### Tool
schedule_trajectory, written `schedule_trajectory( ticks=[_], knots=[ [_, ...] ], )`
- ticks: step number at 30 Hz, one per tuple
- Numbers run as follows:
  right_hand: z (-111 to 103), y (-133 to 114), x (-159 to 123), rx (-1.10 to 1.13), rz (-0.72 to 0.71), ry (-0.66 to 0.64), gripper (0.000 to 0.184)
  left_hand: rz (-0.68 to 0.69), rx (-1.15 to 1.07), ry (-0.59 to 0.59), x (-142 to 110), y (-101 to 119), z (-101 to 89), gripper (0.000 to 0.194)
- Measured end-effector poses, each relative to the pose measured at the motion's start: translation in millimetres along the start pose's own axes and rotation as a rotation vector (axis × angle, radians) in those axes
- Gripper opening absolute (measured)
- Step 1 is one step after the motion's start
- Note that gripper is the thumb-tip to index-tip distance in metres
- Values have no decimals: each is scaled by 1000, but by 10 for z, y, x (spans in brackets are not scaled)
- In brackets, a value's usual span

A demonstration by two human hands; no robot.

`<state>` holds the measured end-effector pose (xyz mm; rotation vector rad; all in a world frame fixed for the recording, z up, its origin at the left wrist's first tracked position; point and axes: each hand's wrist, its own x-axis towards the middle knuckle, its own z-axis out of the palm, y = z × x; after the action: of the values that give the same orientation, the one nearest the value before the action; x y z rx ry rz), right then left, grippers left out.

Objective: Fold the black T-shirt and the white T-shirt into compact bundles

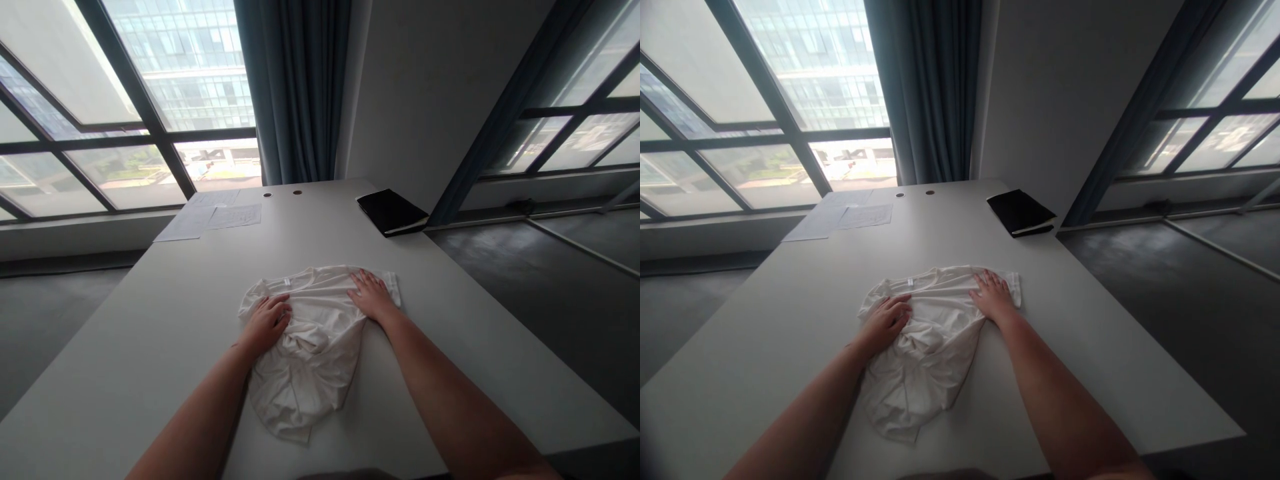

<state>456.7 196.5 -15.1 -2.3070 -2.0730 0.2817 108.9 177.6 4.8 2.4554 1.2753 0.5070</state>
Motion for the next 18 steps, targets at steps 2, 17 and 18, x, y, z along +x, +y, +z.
schedule_trajectory(
  ticks=[2, 17, 18],
  knots=[
    [23, 31, 25, 0, -7, 9, 67, -45, 77, 23, -7, 1, -2, 30],
    [131, 129, 67, 35, -81, 100, 66, -631, 286, 16, -223, -51, -346, 24],
    [132, 136, 70, 35, -86, 104, 66, -611, 261, 57, -202, -69, -323, 21]
  ],
)
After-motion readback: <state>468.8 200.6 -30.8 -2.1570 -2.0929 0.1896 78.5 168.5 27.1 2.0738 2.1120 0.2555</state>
